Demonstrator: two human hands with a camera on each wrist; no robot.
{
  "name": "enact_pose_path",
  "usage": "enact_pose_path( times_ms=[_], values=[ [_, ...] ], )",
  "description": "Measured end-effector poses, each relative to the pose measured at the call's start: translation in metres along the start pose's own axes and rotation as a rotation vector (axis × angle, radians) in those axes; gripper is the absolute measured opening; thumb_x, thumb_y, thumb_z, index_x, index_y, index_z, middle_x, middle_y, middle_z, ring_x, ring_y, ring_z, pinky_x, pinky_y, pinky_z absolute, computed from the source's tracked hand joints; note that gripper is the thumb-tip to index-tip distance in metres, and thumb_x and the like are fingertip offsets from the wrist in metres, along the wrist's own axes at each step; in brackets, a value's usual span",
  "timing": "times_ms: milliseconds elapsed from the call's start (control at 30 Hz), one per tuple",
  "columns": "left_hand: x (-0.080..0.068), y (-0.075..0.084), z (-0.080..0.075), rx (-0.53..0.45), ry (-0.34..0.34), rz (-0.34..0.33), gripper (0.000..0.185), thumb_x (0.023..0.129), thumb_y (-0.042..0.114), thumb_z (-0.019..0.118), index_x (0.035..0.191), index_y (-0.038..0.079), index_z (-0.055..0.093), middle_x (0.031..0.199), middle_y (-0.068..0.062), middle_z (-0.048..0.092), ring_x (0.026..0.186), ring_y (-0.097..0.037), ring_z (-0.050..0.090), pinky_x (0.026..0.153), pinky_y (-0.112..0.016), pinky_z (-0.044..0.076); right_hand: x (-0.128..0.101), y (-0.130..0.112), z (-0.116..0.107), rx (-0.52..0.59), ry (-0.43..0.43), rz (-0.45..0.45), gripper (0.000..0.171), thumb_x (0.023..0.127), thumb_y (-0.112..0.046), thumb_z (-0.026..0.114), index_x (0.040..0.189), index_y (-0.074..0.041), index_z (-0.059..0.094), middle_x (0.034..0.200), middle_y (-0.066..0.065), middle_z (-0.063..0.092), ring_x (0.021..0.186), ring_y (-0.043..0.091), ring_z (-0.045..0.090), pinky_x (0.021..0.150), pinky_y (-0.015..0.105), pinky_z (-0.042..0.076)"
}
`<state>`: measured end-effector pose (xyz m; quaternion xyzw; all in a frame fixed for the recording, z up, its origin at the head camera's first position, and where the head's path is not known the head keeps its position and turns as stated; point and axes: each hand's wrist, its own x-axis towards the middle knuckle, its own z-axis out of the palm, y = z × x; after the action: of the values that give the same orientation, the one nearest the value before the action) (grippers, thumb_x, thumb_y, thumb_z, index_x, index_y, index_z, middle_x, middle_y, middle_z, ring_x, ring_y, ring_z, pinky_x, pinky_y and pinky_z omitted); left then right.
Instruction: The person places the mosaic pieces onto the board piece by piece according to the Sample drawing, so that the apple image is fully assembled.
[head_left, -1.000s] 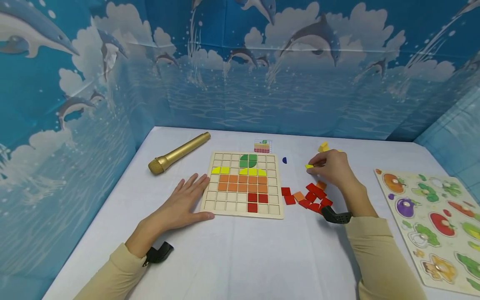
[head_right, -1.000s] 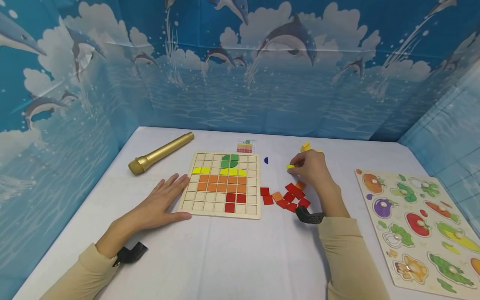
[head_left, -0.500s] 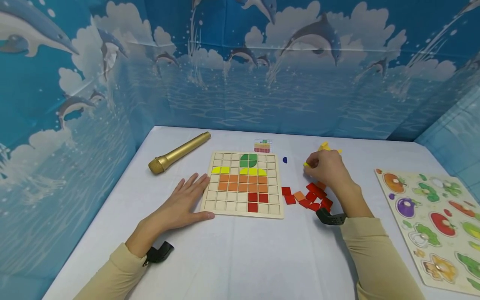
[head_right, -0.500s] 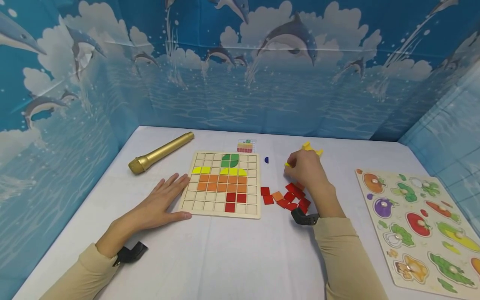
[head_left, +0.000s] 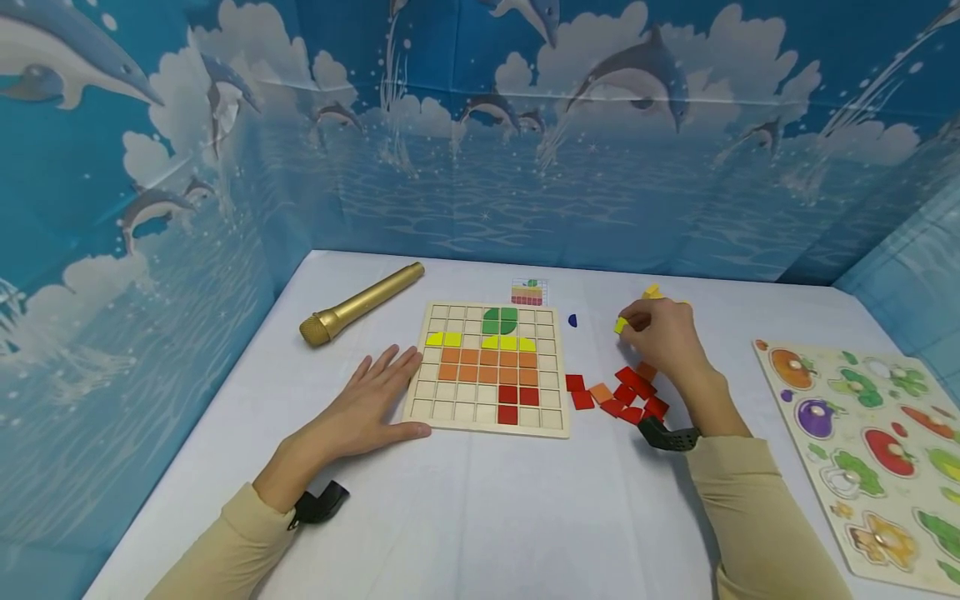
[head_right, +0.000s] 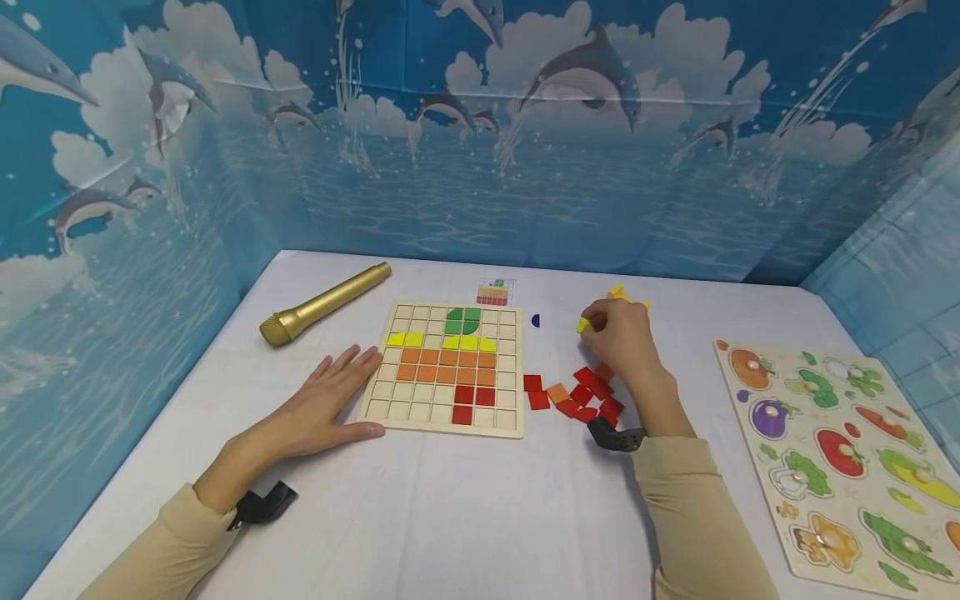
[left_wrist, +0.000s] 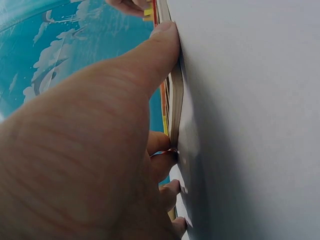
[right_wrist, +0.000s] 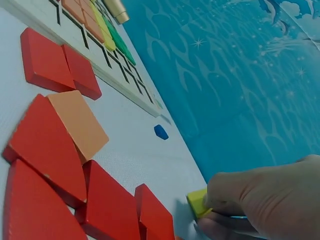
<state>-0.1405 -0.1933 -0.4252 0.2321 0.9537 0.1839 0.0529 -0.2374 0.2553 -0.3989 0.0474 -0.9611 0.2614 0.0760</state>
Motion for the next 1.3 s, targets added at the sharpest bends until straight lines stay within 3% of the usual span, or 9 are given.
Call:
enact_pose_path(
  times_ms=[133, 233, 567, 733, 967, 1300],
  values=[
    [0.000, 0.000, 0.000, -0.009, 0.001, -0.001, 0.108, 0.092, 0.067, 0.070, 0.169, 0.011, 0.021, 0.177, -0.006, 0.018, 0.166, -0.033, 0.006, 0.132, -0.060, 0.005, 0.001, -0.001, 0.001, 0.063, 0.006, -0.036, 0.025, 0.095, -0.009, 0.074, 0.118, 0.000, 0.077, 0.104, 0.020, 0.077, 0.100, 0.037, 0.068, 0.071, 0.035, 0.057],
    [0.000, 0.000, 0.001, -0.012, 0.005, 0.000, 0.108, 0.092, 0.068, 0.069, 0.169, 0.011, 0.021, 0.177, -0.006, 0.018, 0.165, -0.033, 0.006, 0.132, -0.061, 0.005, 0.003, -0.007, 0.004, 0.093, -0.016, -0.065, 0.025, 0.096, -0.010, 0.074, 0.120, -0.002, 0.077, 0.105, 0.019, 0.078, 0.099, 0.036, 0.072, 0.072, 0.030, 0.055],
    [-0.001, 0.002, 0.000, -0.013, -0.001, -0.017, 0.109, 0.091, 0.067, 0.071, 0.170, 0.011, 0.020, 0.177, -0.005, 0.017, 0.166, -0.033, 0.005, 0.132, -0.060, 0.004, 0.014, -0.056, 0.026, 0.189, -0.109, -0.126, 0.022, 0.097, -0.012, 0.076, 0.117, -0.004, 0.079, 0.101, 0.015, 0.079, 0.097, 0.031, 0.074, 0.093, 0.050, 0.056],
    [-0.001, 0.003, 0.000, -0.015, 0.002, -0.013, 0.109, 0.091, 0.066, 0.071, 0.169, 0.011, 0.019, 0.178, -0.005, 0.017, 0.166, -0.033, 0.005, 0.132, -0.060, 0.004, 0.017, -0.088, 0.042, 0.250, -0.124, -0.151, 0.019, 0.097, -0.013, 0.076, 0.114, -0.004, 0.080, 0.099, 0.012, 0.080, 0.095, 0.028, 0.075, 0.095, 0.048, 0.056],
    [-0.001, 0.003, 0.000, -0.016, 0.014, -0.003, 0.108, 0.091, 0.065, 0.071, 0.169, 0.009, 0.021, 0.177, -0.007, 0.019, 0.165, -0.035, 0.007, 0.132, -0.062, 0.006, 0.016, -0.126, 0.069, 0.301, -0.127, -0.222, 0.015, 0.095, -0.008, 0.077, 0.108, -0.001, 0.081, 0.096, 0.013, 0.079, 0.089, 0.027, 0.074, 0.088, 0.044, 0.060],
    [-0.001, 0.003, 0.000, -0.011, 0.010, 0.004, 0.108, 0.092, 0.066, 0.070, 0.169, 0.009, 0.020, 0.177, -0.007, 0.019, 0.165, -0.034, 0.007, 0.132, -0.062, 0.006, 0.007, -0.152, 0.096, 0.332, -0.130, -0.225, 0.012, 0.096, -0.008, 0.076, 0.106, -0.004, 0.080, 0.095, 0.009, 0.076, 0.086, 0.021, 0.068, 0.083, 0.035, 0.059]
  ],
)
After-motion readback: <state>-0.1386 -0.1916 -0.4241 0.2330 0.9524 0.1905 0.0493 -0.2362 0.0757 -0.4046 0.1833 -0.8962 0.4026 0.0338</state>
